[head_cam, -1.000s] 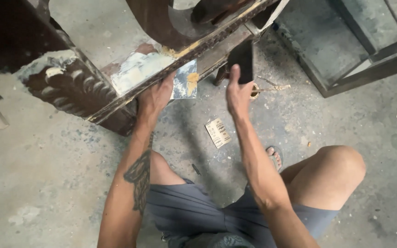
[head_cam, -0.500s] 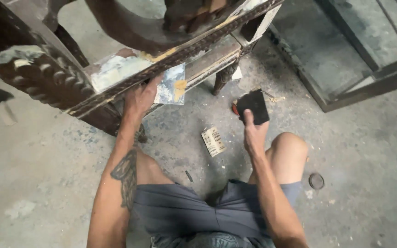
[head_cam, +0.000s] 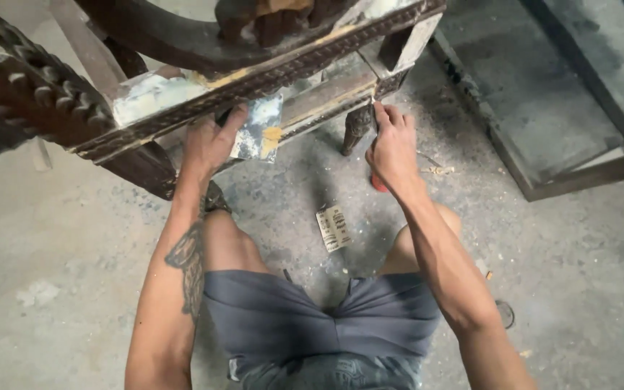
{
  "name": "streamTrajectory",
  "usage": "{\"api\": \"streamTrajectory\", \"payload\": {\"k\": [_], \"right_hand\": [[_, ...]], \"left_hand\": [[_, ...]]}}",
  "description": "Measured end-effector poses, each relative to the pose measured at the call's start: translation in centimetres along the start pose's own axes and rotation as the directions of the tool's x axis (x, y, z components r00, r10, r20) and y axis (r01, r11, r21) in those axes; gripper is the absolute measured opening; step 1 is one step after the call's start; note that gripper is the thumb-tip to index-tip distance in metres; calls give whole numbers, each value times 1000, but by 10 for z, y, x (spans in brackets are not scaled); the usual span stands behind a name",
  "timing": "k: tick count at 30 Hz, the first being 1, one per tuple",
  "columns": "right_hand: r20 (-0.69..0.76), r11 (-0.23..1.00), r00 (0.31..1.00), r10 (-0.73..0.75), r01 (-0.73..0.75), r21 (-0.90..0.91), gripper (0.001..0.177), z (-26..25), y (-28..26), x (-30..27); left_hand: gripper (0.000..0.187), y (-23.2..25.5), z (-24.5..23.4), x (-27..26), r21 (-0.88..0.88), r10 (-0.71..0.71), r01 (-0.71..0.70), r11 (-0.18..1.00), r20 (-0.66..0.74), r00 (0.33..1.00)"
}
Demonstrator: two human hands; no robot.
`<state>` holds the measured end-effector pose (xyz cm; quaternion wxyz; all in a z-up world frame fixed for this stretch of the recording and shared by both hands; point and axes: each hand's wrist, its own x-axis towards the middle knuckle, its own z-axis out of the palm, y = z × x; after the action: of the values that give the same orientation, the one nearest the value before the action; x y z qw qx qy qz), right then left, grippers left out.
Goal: Applying wood filler to a wooden chair frame using a putty knife and sanding the surface.
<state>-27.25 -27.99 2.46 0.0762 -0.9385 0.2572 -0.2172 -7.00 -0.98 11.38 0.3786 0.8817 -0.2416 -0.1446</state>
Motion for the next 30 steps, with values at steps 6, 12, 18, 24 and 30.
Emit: {"api": "streamTrajectory", "payload": {"k": [6,12,18,24,30], "right_hand": [[-11,986,1000,-9,7,-165,75,1,-5,20],[63,974,998,9,5,-225,79,13,3,31],[207,917,978,-30,109,-383,67,28,30,64],[431,957,902,37,92,-275,58,20,2,77],[520,965,844,129,13,-261,50,7,-78,55]], "left_hand": [[92,-13,-2,10,-41,-29,31,999,58,998],[87,-16,-3,5,-41,-76,84,996,167,983],[79,-66,26,30,-229,-9,70,971,256,967],[71,-98,56,58,-426,106,45,904,324,940],[66,-114,82,85,-590,236,20,807,352,906]]}}
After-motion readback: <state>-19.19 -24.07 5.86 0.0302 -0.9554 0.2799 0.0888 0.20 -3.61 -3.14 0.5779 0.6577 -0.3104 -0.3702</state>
